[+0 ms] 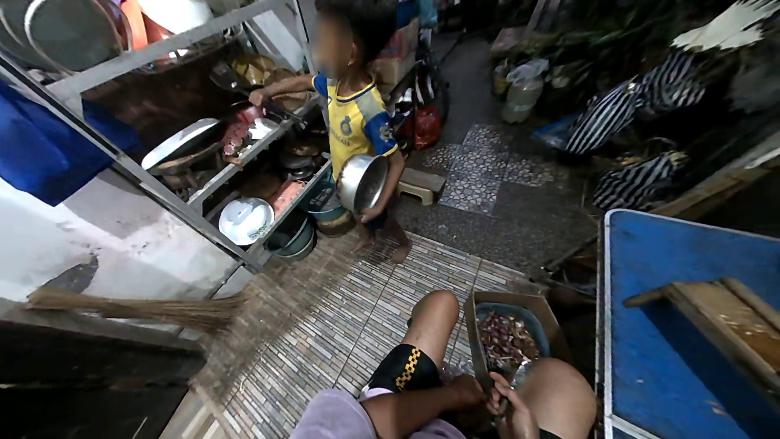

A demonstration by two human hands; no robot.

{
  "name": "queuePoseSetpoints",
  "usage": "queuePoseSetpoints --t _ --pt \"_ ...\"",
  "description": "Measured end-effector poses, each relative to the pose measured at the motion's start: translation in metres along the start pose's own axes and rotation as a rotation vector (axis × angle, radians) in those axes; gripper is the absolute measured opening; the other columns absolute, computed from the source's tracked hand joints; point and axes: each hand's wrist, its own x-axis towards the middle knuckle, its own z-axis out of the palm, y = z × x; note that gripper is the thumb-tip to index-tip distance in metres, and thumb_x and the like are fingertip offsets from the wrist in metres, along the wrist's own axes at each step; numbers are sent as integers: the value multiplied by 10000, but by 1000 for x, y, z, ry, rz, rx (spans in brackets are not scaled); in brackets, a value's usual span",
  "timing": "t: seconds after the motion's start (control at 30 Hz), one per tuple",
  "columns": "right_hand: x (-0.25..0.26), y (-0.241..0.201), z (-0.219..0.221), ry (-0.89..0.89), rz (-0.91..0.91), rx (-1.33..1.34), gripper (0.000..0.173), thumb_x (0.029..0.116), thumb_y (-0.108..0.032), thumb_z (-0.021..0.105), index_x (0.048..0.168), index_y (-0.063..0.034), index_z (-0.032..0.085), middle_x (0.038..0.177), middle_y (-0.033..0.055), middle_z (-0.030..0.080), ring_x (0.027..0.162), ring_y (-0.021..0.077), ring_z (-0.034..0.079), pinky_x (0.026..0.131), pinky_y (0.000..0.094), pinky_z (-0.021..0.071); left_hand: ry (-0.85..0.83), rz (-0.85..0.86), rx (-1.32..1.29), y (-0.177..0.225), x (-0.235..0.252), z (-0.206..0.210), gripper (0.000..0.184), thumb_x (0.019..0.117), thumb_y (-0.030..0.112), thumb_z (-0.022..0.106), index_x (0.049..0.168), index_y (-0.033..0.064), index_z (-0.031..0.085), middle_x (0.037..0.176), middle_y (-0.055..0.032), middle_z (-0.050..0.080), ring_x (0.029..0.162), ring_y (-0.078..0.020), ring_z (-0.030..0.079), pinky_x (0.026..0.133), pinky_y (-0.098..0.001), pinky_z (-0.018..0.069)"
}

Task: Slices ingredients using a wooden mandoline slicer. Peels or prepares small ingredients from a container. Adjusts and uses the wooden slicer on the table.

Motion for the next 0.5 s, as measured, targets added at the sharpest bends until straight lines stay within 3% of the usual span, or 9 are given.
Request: queuePoseSetpoints --t 0.5 --pt "5 5 -3 13 -21 -35 296 1027 -84 342 1149 -30 607 582 -95 537 461 13 507 461 175 460 -3 -13 2 -1 7 1 384 1042 220 571 1217 -118 624 1229 -292 637 1151 -389 615 1024 -540 456"
